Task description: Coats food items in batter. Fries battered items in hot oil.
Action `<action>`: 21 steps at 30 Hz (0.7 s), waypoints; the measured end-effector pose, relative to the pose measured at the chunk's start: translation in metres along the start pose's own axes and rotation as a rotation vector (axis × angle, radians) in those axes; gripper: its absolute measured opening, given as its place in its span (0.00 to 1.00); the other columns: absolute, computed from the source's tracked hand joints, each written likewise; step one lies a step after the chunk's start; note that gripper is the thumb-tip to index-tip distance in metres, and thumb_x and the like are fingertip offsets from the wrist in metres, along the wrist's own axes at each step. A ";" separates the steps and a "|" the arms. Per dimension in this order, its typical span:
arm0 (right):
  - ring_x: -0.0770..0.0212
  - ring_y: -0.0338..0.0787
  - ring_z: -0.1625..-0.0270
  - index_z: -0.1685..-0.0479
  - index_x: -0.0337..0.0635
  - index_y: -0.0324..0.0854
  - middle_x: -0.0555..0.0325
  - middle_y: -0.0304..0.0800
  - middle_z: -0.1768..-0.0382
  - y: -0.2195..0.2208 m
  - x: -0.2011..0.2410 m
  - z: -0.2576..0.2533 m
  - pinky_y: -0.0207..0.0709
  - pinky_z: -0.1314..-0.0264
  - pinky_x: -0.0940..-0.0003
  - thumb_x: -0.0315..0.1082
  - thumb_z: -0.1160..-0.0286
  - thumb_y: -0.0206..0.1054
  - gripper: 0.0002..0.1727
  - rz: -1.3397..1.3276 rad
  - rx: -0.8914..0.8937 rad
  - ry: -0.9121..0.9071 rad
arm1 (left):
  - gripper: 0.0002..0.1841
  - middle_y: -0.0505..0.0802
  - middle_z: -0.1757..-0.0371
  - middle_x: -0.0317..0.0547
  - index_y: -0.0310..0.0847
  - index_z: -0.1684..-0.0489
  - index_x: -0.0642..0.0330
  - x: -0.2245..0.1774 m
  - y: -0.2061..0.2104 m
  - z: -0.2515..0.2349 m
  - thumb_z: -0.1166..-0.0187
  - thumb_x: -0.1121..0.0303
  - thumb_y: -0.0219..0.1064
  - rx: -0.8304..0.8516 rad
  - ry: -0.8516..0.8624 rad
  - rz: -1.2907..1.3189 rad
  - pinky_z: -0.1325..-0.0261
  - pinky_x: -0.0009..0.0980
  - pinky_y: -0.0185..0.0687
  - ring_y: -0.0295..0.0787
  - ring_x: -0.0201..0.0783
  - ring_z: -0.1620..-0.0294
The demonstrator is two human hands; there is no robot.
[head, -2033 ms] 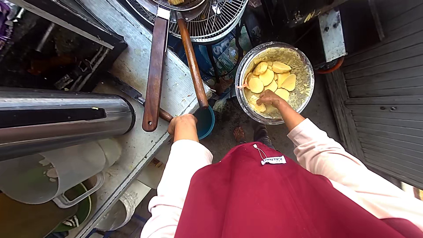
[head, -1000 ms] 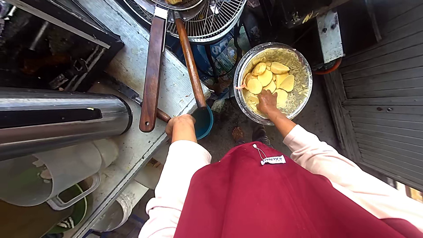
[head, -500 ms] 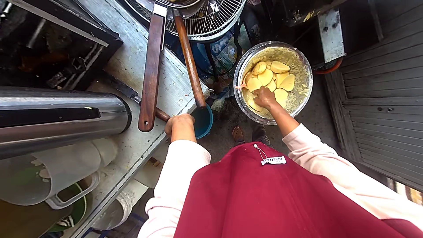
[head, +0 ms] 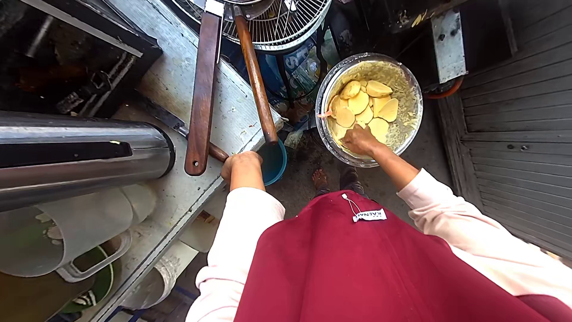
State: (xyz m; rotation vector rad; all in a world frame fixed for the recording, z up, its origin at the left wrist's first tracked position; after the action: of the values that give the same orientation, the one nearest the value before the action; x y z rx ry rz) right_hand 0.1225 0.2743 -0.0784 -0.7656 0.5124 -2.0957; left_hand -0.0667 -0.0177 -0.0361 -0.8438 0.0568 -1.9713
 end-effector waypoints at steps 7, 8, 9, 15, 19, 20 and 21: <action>0.38 0.75 0.23 0.34 0.64 0.91 0.52 0.88 0.33 0.014 -0.028 0.028 0.63 0.30 0.26 0.26 0.27 0.66 0.25 0.051 0.005 0.044 | 0.29 0.91 0.42 0.64 0.87 0.44 0.65 0.002 -0.001 0.001 0.21 0.45 0.62 -0.014 -0.022 -0.003 0.47 0.64 0.83 0.89 0.63 0.39; 0.38 0.76 0.23 0.35 0.61 0.92 0.51 0.89 0.34 0.013 -0.031 0.031 0.63 0.29 0.27 0.28 0.24 0.65 0.22 0.045 -0.006 0.072 | 0.28 0.91 0.42 0.64 0.87 0.44 0.64 0.002 -0.001 0.001 0.21 0.44 0.63 -0.011 -0.025 -0.014 0.47 0.64 0.83 0.89 0.62 0.39; 0.38 0.77 0.24 0.37 0.57 0.92 0.48 0.89 0.36 0.011 -0.035 0.033 0.63 0.29 0.28 0.30 0.21 0.64 0.19 0.034 -0.038 0.111 | 0.28 0.91 0.42 0.63 0.87 0.44 0.63 0.001 0.000 0.001 0.22 0.44 0.63 -0.007 -0.023 -0.021 0.47 0.64 0.83 0.90 0.62 0.39; 0.36 0.75 0.22 0.35 0.49 0.90 0.43 0.87 0.34 0.000 -0.026 0.013 0.61 0.27 0.27 0.49 0.26 0.74 0.23 -0.016 -0.131 0.159 | 0.28 0.91 0.41 0.62 0.87 0.42 0.62 0.002 -0.002 0.004 0.21 0.44 0.62 -0.007 -0.018 -0.018 0.46 0.64 0.83 0.89 0.62 0.38; 0.36 0.77 0.26 0.43 0.41 0.91 0.43 0.88 0.38 -0.005 -0.016 -0.003 0.62 0.29 0.26 0.50 0.32 0.77 0.25 0.163 -0.124 0.044 | 0.27 0.91 0.41 0.62 0.87 0.42 0.60 0.001 -0.002 0.004 0.21 0.44 0.62 -0.007 -0.003 -0.009 0.46 0.65 0.83 0.89 0.61 0.38; 0.37 0.78 0.28 0.45 0.40 0.91 0.43 0.88 0.40 -0.006 -0.011 -0.005 0.63 0.30 0.27 0.49 0.34 0.77 0.24 0.200 -0.143 0.003 | 0.27 0.91 0.40 0.61 0.87 0.42 0.60 0.002 -0.002 0.004 0.20 0.44 0.62 -0.003 -0.008 -0.004 0.46 0.65 0.82 0.89 0.61 0.38; 0.37 0.80 0.29 0.46 0.39 0.91 0.44 0.88 0.41 -0.007 -0.007 -0.006 0.64 0.32 0.29 0.47 0.37 0.77 0.25 0.233 -0.171 -0.038 | 0.27 0.91 0.40 0.61 0.87 0.42 0.60 0.002 -0.002 0.004 0.20 0.44 0.62 0.000 -0.009 -0.005 0.45 0.65 0.82 0.89 0.61 0.37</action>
State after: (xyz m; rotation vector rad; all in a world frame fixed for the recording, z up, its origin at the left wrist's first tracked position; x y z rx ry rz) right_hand 0.1177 0.2840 -0.0811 -0.7997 0.7313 -1.8354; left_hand -0.0662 -0.0170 -0.0318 -0.8538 0.0493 -1.9724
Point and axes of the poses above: each hand's wrist, its own z-axis away from the middle knuckle, its own y-axis out of the palm, x = y × z, the point moved 8 cm from there along -z, towards the middle knuckle
